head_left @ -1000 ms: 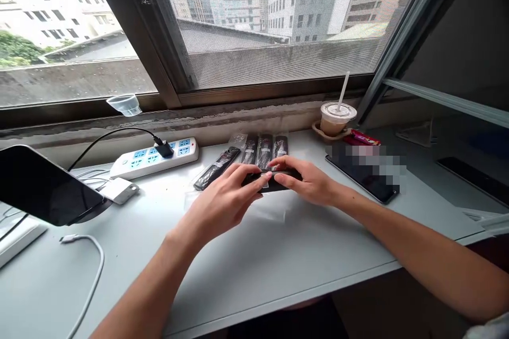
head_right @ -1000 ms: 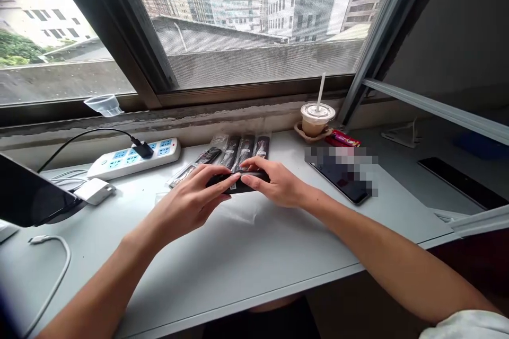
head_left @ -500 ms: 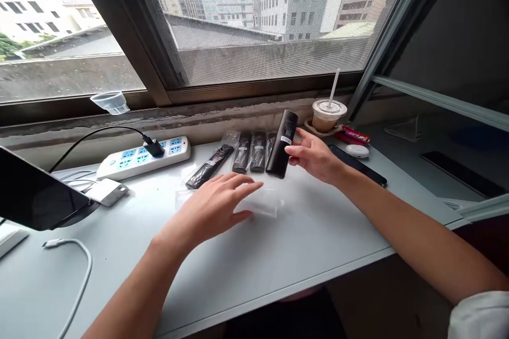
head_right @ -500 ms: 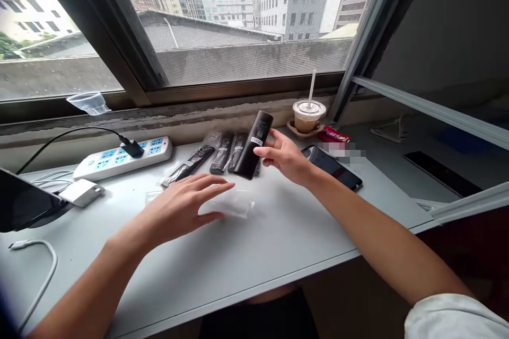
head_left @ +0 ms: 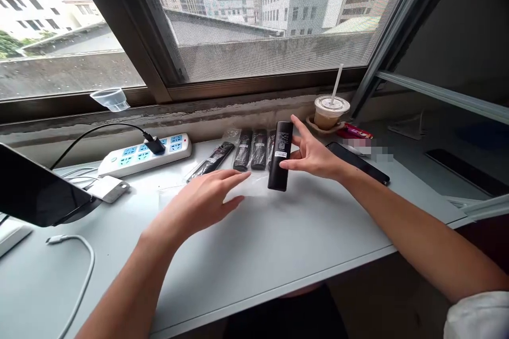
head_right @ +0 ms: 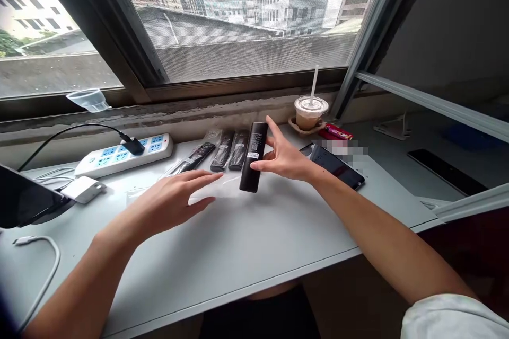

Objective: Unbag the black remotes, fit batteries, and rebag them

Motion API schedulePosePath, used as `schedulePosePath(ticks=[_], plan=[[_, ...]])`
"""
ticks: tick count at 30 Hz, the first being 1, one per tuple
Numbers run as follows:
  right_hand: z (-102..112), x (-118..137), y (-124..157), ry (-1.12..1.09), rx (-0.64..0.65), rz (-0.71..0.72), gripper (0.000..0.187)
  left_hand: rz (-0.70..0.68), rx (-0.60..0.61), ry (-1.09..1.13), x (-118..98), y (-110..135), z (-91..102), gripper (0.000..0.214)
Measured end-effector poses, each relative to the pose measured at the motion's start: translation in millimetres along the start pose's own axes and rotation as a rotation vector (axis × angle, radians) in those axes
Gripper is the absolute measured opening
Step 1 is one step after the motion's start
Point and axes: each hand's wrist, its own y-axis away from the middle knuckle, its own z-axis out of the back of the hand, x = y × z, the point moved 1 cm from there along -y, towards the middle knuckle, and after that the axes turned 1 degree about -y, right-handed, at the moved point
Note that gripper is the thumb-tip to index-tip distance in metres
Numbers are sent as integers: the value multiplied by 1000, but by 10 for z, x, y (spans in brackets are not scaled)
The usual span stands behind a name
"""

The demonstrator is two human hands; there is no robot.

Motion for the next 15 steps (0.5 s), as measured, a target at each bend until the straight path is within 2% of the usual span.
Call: schedulePosePath(ticks=[4, 11, 15], plan=[[13, 16, -13, 17, -44, 31, 141, 45, -10, 53, 6, 16, 34, 54], [-14, -5, -63, 12, -294, 112, 134, 100, -53, 279, -67, -4, 23, 56], [-107, -13, -48, -87, -285, 99, 144, 151, -76, 472, -125, -22, 32, 62]])
